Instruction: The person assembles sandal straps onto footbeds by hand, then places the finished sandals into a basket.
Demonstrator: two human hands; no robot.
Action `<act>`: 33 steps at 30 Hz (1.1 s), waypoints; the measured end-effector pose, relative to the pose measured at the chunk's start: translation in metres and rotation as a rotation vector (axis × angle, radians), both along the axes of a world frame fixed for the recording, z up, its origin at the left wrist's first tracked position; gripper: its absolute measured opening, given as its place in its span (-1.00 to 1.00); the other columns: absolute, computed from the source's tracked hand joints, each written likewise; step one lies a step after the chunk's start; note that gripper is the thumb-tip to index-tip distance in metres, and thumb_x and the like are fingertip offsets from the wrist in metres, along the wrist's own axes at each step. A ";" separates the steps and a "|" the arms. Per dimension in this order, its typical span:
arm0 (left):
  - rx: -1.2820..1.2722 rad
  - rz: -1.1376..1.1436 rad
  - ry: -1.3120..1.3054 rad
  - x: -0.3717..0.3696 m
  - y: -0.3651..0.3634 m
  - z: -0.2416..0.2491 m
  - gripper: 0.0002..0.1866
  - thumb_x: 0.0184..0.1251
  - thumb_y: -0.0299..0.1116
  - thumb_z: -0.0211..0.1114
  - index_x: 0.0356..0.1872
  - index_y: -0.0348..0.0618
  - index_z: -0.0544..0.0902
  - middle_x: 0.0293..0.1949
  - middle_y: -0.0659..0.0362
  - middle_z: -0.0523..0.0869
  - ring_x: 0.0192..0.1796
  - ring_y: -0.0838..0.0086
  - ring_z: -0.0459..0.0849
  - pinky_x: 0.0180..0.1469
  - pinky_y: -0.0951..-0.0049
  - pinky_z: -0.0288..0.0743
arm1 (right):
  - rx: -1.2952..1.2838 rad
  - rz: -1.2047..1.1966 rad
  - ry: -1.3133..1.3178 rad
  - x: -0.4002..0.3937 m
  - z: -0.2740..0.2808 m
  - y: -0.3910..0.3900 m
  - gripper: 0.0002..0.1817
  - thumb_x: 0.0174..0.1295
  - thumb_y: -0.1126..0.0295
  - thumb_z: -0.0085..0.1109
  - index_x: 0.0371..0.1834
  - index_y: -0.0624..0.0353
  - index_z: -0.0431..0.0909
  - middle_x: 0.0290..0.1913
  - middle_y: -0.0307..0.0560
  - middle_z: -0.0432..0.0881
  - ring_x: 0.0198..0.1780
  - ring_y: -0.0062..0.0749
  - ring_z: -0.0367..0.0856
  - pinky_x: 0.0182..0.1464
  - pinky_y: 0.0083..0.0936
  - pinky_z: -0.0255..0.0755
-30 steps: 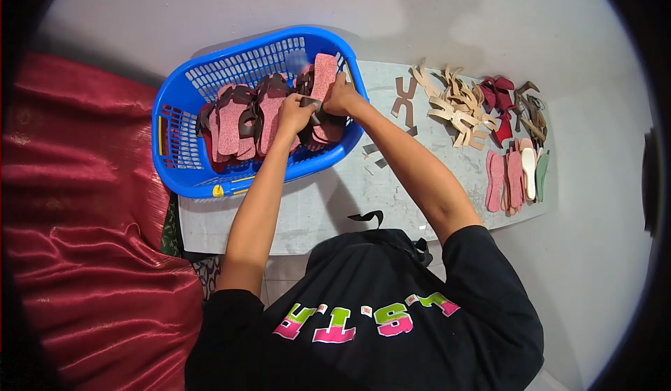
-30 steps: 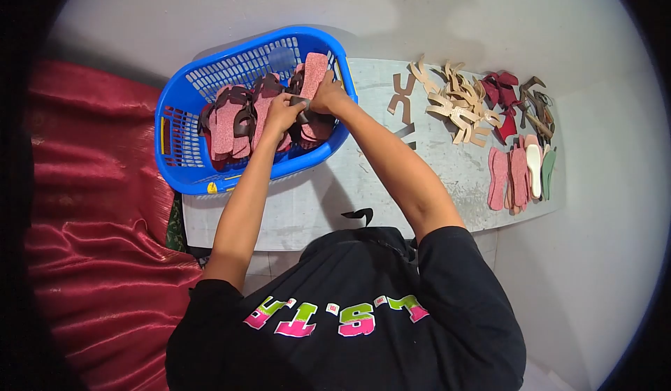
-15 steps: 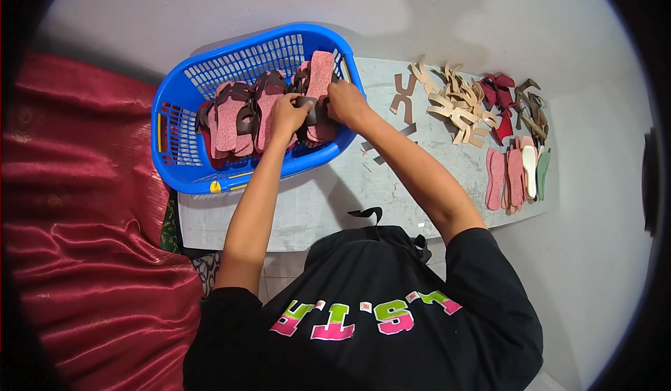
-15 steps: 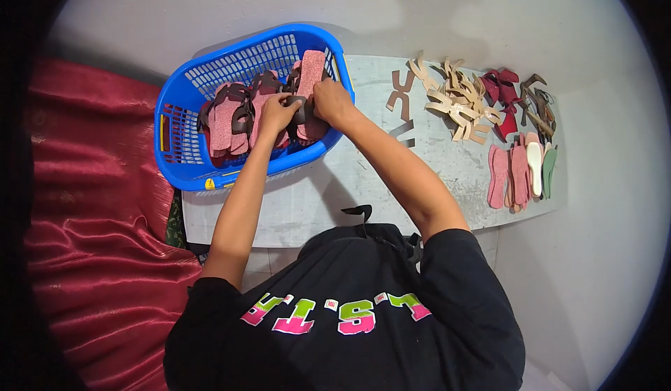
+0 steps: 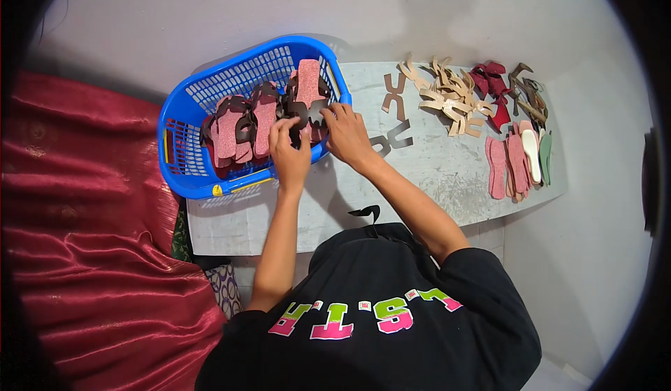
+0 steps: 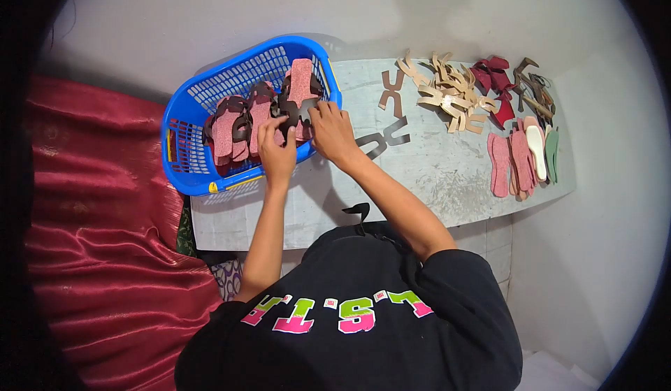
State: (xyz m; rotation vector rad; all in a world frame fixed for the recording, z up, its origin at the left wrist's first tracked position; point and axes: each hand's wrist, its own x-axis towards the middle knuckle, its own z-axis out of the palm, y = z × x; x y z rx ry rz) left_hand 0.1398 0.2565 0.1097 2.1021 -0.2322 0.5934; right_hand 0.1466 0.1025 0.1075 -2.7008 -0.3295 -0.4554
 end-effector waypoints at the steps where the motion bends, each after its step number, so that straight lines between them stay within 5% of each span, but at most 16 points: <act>1: 0.002 -0.007 -0.001 -0.011 -0.005 0.000 -0.72 0.21 -0.44 0.34 -0.04 -0.25 0.63 -0.04 0.00 0.59 0.07 0.09 0.56 0.14 0.19 0.44 | 0.067 -0.003 -0.075 -0.007 -0.002 0.000 -0.57 -0.03 0.47 0.24 0.00 0.19 0.51 0.01 -0.02 0.50 0.10 -0.08 0.47 -0.01 -0.18 0.40; 9: -0.135 -0.022 -0.065 -0.084 -0.054 -0.025 -0.83 0.22 -0.51 0.33 -0.16 -0.25 0.64 -0.10 0.00 0.60 0.03 0.15 0.58 0.15 0.22 0.41 | 0.287 -0.129 -0.008 -0.089 -0.020 -0.055 -0.46 0.01 0.47 0.26 0.16 0.19 0.46 0.11 0.10 0.45 0.18 0.04 0.40 0.14 -0.06 0.36; 12: -0.067 -0.149 0.095 -0.113 -0.086 -0.041 -0.82 0.19 -0.54 0.32 -0.18 -0.25 0.63 -0.12 0.00 0.60 0.03 0.11 0.58 0.16 0.19 0.39 | 0.276 -0.236 0.088 -0.129 -0.046 -0.098 -0.46 0.02 0.47 0.30 0.15 0.18 0.46 0.12 0.11 0.45 0.18 0.07 0.39 0.13 -0.06 0.38; 18: 0.171 -0.418 0.415 -0.143 -0.163 -0.080 -0.73 0.15 -0.44 0.37 -0.09 -0.10 0.64 0.11 0.03 0.51 0.16 0.09 0.48 0.21 0.11 0.37 | 0.396 -0.413 0.200 -0.192 -0.089 -0.193 -0.63 0.02 0.50 0.26 -0.03 0.13 0.59 0.08 0.02 0.47 0.15 0.02 0.42 0.12 -0.11 0.39; 25: 0.353 -0.524 0.542 -0.150 -0.289 -0.124 -0.58 0.09 -0.37 0.44 0.03 -0.09 0.61 0.28 -0.04 0.40 0.24 -0.03 0.40 0.21 0.04 0.40 | 0.311 -0.499 0.363 -0.214 -0.124 -0.312 -0.55 -0.05 0.53 0.24 0.01 0.17 0.56 0.14 0.07 0.43 0.19 0.11 0.38 0.16 -0.08 0.40; 28: 0.431 -0.546 0.597 -0.153 -0.338 -0.136 -0.44 0.05 -0.36 0.45 0.16 -0.07 0.54 0.40 -0.09 0.26 0.35 -0.10 0.28 0.26 -0.09 0.36 | 0.179 -0.491 0.390 -0.218 -0.147 -0.361 -0.49 -0.07 0.51 0.29 0.07 0.12 0.56 0.26 0.03 0.37 0.21 0.06 0.37 0.10 -0.06 0.46; 30: 0.521 -0.506 0.689 -0.157 -0.365 -0.145 -0.31 0.04 -0.37 0.44 0.28 -0.07 0.44 0.48 -0.11 0.10 0.46 -0.14 0.09 0.28 -0.37 0.25 | 0.076 -0.429 0.517 -0.222 -0.155 -0.386 -0.41 -0.08 0.48 0.32 0.16 0.09 0.52 0.32 0.06 0.32 0.25 0.07 0.33 0.12 -0.03 0.43; 33: 0.719 -0.388 0.744 -0.169 -0.390 -0.159 -0.28 -0.05 -0.39 0.47 0.26 -0.06 0.44 0.46 -0.12 0.09 0.47 -0.09 0.06 0.23 -0.49 0.23 | 0.006 -0.320 0.561 -0.229 -0.159 -0.411 -0.33 -0.07 0.45 0.35 0.24 0.03 0.47 0.34 0.05 0.29 0.28 0.06 0.29 0.13 -0.02 0.40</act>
